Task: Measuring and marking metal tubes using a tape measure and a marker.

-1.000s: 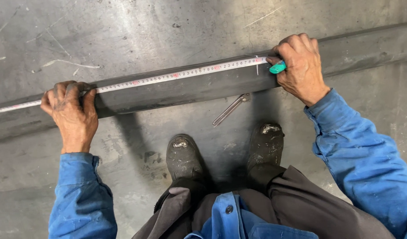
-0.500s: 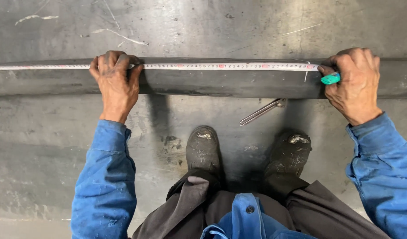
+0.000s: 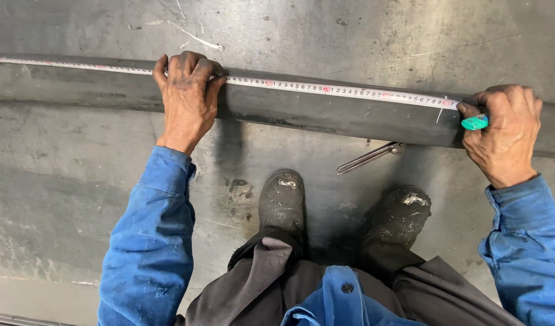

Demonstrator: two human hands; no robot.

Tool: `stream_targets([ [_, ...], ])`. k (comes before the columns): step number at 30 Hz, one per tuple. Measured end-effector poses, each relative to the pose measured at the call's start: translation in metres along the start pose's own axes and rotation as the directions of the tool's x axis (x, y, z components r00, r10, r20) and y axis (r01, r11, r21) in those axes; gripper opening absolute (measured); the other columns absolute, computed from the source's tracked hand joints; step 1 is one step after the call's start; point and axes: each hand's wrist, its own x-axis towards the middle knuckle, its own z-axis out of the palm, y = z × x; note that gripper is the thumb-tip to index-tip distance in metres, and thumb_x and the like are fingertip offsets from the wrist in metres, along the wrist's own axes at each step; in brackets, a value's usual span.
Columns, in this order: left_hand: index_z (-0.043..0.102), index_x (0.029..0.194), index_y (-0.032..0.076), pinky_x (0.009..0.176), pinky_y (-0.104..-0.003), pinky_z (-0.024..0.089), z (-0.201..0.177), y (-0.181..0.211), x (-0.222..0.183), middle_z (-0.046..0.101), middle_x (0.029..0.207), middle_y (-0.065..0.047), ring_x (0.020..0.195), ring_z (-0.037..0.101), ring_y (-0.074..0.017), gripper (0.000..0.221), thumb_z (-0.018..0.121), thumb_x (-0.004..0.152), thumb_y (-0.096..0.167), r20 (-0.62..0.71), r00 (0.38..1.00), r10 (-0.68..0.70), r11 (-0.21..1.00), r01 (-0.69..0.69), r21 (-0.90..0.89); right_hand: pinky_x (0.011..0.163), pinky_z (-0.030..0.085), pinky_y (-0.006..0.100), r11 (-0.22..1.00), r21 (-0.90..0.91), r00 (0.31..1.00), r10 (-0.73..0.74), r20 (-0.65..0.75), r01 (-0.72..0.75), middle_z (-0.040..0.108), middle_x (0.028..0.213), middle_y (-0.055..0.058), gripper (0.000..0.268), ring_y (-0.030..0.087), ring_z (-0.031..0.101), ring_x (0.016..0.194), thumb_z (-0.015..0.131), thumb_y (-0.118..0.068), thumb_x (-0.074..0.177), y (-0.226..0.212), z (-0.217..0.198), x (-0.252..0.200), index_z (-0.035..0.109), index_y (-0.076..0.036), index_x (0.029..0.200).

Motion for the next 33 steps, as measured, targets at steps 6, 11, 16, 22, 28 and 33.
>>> stream_targets([
  [6,0.075,0.107,0.007,0.113,-0.056,0.025,0.000,0.000,0.000,0.060,0.107,-0.009,0.102,0.054,-0.0292,0.010,0.075,0.100,0.014,0.002,1.000,0.000,1.000,0.000,-0.014,0.101,0.045,0.038,1.000,0.008,1.000,-0.026,-0.017,0.026,0.061,0.110,0.012,0.024,0.027,0.057,0.104,0.093,-0.007,0.110,0.001,-0.001,-0.001,0.071,0.000,0.113],
  [11,0.077,0.104,0.010,0.114,-0.058,0.024,0.007,-0.007,-0.002,0.060,0.106,-0.007,0.104,0.054,-0.0295,0.008,0.074,0.102,0.017,-0.014,0.999,0.040,0.999,-0.040,-0.004,0.102,0.047,0.038,1.000,-0.004,1.000,-0.014,0.028,0.015,0.061,0.112,0.013,0.020,0.027,0.058,0.105,0.091,-0.008,0.111,0.007,-0.001,-0.001,0.073,-0.001,0.116],
  [16,0.079,0.105,0.012,0.115,-0.061,0.023,0.002,-0.006,-0.001,0.062,0.109,-0.008,0.108,0.055,-0.0303,0.009,0.076,0.100,0.019,-0.039,0.998,0.046,0.999,-0.046,-0.010,0.094,0.048,0.042,0.980,0.197,0.993,-0.029,0.119,0.005,0.060,0.129,0.026,0.017,0.036,0.061,0.104,0.082,0.000,0.114,-0.024,-0.056,0.034,0.072,0.011,0.122],
  [22,0.076,0.104,0.012,0.114,-0.062,0.024,0.001,-0.005,0.000,0.063,0.109,-0.008,0.107,0.057,-0.0296,0.008,0.073,0.100,0.018,-0.073,0.995,0.066,0.998,-0.067,-0.010,0.067,0.044,0.038,0.868,0.479,0.971,0.013,0.239,-0.130,0.054,0.104,0.025,0.025,0.029,0.050,0.076,0.076,0.009,0.121,-0.047,-0.072,0.060,0.056,0.020,0.130],
  [28,0.074,0.100,0.014,0.114,-0.060,0.026,0.004,-0.005,0.002,0.059,0.102,-0.006,0.099,0.056,-0.0262,0.005,0.074,0.099,0.020,-0.130,0.989,0.070,0.998,-0.068,0.018,0.053,0.039,0.027,0.640,0.628,0.868,0.130,0.479,-0.442,0.058,0.080,0.011,0.020,0.016,0.051,0.064,0.075,0.002,0.103,-0.160,-0.093,0.123,0.060,0.007,0.114],
  [33,0.073,0.100,0.014,0.112,-0.061,0.028,0.006,-0.010,0.000,0.059,0.102,-0.007,0.099,0.056,-0.0272,0.007,0.067,0.100,0.017,-0.134,0.987,0.090,0.996,-0.089,0.017,0.085,0.050,0.025,0.380,0.827,0.909,0.118,0.400,-0.414,0.065,0.106,0.008,0.033,0.014,0.059,0.089,0.079,0.004,0.093,-0.220,-0.049,0.132,0.058,0.001,0.119],
])
